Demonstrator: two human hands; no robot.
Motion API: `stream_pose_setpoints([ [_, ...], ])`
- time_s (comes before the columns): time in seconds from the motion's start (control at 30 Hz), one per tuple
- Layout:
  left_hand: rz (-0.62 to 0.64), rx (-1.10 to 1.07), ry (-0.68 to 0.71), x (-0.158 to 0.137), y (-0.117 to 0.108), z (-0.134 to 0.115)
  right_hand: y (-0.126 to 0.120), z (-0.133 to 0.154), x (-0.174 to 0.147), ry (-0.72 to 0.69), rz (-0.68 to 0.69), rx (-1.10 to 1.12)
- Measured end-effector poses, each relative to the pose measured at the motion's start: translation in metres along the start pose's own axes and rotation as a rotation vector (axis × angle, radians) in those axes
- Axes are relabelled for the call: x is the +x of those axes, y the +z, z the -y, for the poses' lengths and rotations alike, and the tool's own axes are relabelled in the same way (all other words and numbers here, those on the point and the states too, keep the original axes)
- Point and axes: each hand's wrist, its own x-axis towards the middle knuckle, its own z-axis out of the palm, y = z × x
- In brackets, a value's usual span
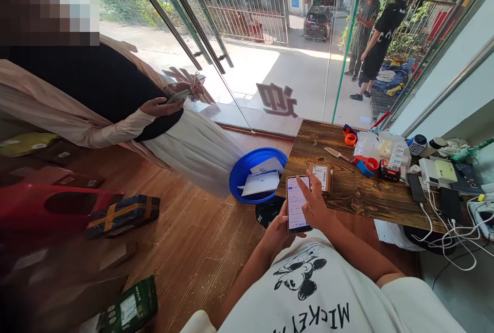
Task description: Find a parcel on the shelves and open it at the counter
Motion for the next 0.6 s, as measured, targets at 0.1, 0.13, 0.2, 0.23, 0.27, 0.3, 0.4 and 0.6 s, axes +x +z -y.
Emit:
stream_pose_setpoints([
  [0.1,0.003,0.01,-0.003,-0.001,0.002,-0.003,0.002,0.001,-0.008,-0.007,-0.052,0.043],
  [0.13,0.007,0.01,-0.002,-0.001,0.002,-0.004,0.002,0.002,-0.01,0.0,-0.063,0.036],
  [0.2,0.022,0.001,0.013,-0.001,0.001,-0.003,0.004,0.002,-0.015,0.011,-0.085,0.008],
  [0.23,0.03,-0.007,0.022,0.0,0.0,-0.003,0.005,0.001,-0.018,0.012,-0.101,-0.007],
  [0.27,0.041,-0.015,0.029,0.0,-0.001,-0.002,0.006,0.0,-0.02,0.011,-0.117,-0.019],
  [0.3,0.054,-0.021,0.034,0.0,-0.003,-0.002,0.007,0.0,-0.023,0.006,-0.131,-0.029],
  [0.4,0.088,-0.029,0.042,0.001,-0.005,-0.001,0.011,-0.003,-0.028,-0.019,-0.159,-0.033],
  [0.6,0.082,-0.047,0.042,0.001,-0.004,-0.003,0.007,-0.006,-0.031,-0.018,-0.204,-0.114],
])
